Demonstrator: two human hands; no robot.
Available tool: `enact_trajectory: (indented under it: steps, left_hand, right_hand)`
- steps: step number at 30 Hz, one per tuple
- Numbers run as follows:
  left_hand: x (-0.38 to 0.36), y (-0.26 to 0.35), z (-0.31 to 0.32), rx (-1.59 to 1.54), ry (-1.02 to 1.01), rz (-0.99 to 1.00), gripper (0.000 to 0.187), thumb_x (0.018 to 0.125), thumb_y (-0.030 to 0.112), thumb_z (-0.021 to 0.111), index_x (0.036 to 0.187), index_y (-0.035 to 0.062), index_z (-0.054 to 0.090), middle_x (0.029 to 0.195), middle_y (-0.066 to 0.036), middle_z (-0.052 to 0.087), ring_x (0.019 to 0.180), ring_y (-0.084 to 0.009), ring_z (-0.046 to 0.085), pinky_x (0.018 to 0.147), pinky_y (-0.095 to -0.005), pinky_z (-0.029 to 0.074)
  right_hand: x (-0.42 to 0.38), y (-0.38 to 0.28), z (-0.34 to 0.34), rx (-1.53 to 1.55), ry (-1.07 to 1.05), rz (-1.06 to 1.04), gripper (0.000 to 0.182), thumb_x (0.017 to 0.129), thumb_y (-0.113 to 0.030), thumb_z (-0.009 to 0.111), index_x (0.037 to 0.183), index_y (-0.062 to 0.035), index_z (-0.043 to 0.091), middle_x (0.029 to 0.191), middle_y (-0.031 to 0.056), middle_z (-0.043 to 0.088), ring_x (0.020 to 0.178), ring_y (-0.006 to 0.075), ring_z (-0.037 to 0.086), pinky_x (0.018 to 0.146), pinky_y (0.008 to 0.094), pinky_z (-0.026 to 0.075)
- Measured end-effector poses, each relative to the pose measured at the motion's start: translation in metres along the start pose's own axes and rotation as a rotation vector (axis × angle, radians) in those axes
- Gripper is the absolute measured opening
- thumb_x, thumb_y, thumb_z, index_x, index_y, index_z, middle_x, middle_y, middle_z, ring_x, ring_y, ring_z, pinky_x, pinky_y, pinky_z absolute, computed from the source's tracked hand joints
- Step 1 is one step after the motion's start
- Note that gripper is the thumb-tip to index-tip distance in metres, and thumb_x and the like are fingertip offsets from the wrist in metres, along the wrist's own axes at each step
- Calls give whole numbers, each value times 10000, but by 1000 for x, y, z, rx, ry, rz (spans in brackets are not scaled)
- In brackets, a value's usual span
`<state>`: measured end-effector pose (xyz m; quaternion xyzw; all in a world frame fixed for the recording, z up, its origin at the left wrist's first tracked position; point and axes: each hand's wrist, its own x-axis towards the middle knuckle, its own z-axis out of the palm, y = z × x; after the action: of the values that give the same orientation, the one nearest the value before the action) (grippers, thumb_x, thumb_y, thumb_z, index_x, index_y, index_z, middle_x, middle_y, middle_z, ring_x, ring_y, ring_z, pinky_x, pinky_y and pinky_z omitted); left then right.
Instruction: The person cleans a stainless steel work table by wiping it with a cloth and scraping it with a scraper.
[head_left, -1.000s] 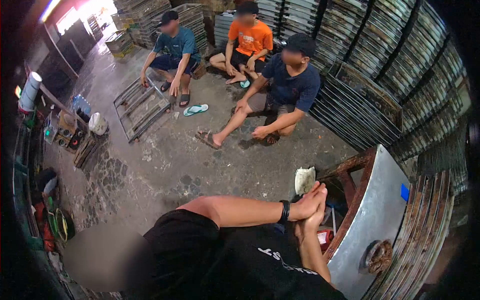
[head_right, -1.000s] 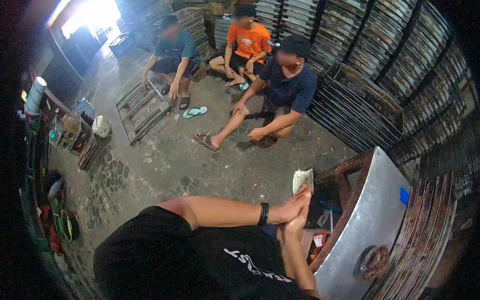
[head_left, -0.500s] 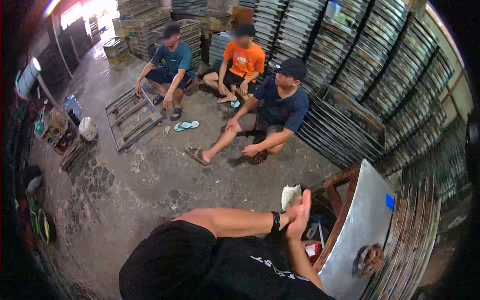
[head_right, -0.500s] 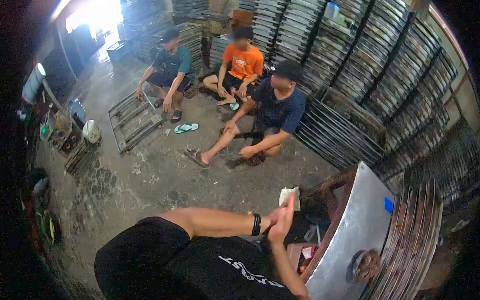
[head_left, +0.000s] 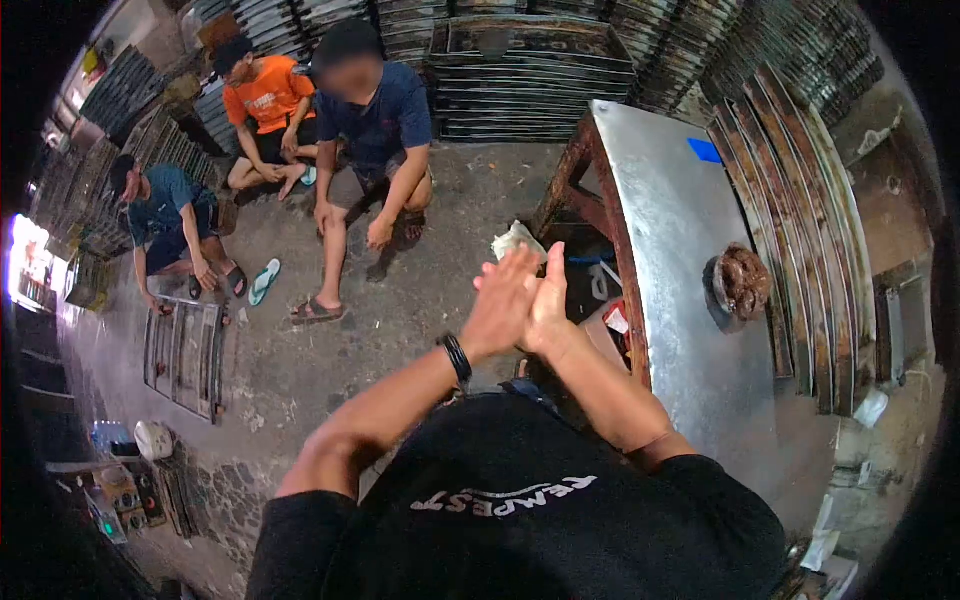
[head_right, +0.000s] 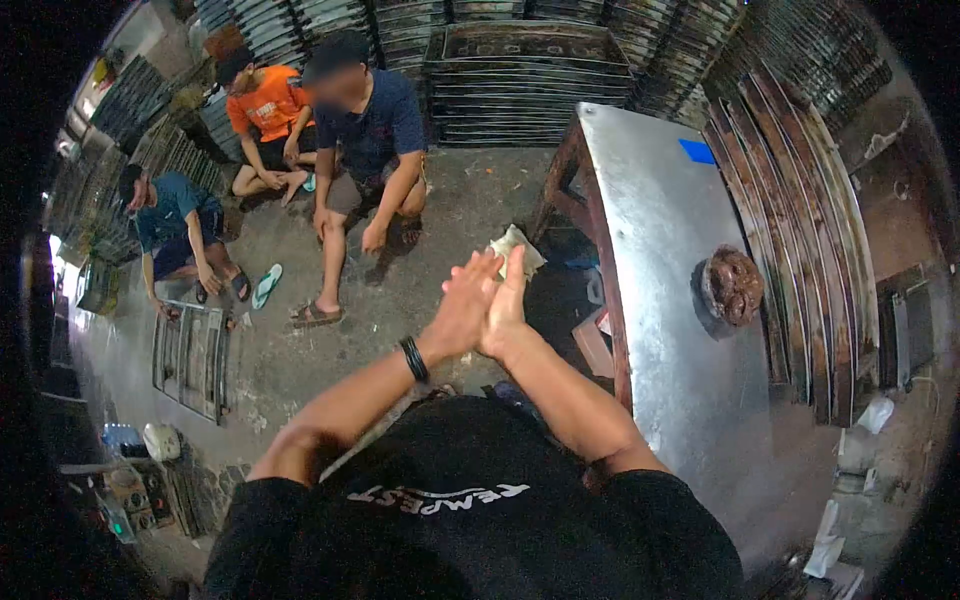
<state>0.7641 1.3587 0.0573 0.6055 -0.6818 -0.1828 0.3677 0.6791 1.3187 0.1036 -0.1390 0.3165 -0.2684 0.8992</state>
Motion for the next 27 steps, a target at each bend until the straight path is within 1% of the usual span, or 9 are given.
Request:
enact_trajectory:
  steps: [2,6,9,11,13,19,23,25,27]
  left_hand:
    - [15,-47,0,302,17,-156,477,948,305,336,1343,41,389,1459,-195,237,1363,-346,189,1103,-435,172]
    - [15,-51,-42,498,-157,-384,412,952,303,351,1239,50,504,1372,-202,386,1295,-359,320,1059,-433,269]
    - [12,-86,-19,-70,-205,-445,414,950,323,387,1186,13,526,1269,-196,497,1231,-324,417,1020,-373,316]
    - [4,-79,-14,-517,-182,-643,561,923,476,368,1286,57,454,1367,-142,408,1277,-298,357,1032,-423,282]
    - [-1,-58,-15,-789,-55,-763,592,925,529,357,1321,94,433,1327,-61,444,1165,-205,440,948,-352,333]
    - [8,-31,-29,-1056,31,-815,525,938,536,336,1229,120,472,1086,18,493,937,-127,451,800,-303,362]
    - [11,-26,-24,-1214,97,-798,565,925,551,328,1285,133,448,1264,-12,480,1102,-178,447,911,-401,325]
    - [11,-14,-12,-1326,126,-722,589,927,572,299,1336,162,407,1285,-30,471,1131,-200,452,929,-412,326]
    - [13,34,-14,-1480,245,-601,644,944,509,351,1371,27,341,1368,-75,400,1227,-194,396,1027,-302,299]
  right_hand:
    - [-8,0,6,257,-279,16,1095,670,-872,324,1387,-45,284,1441,132,292,1279,319,347,1063,429,256]
    - [-43,-18,32,215,-381,-173,997,679,-857,326,1294,-79,426,1341,148,424,1200,322,426,1006,431,332]
    - [-38,-53,34,256,-420,-350,896,738,-797,365,1275,-84,442,1316,171,434,1205,346,414,995,458,346]
    - [-35,-63,24,288,-398,-342,881,739,-789,384,1249,-74,444,1342,194,389,1224,369,384,1003,478,339]
    - [-36,-64,22,308,-379,-342,873,739,-786,395,1241,-73,446,1358,202,363,1234,374,370,1006,487,333]
    - [-25,-56,32,296,-419,-300,862,736,-775,426,1247,-82,447,1364,193,357,1252,365,344,1015,493,312]
    - [-13,-47,37,249,-453,-273,845,776,-764,367,1293,-98,420,1369,161,366,1259,326,335,1053,459,227]
    - [-4,-36,42,141,-337,-439,825,814,-728,340,1321,-81,403,1371,170,387,1254,327,362,1053,433,254]
    - [18,-16,40,-208,-274,-711,776,888,-656,255,1403,-76,281,1407,138,358,1273,291,352,1061,388,243]
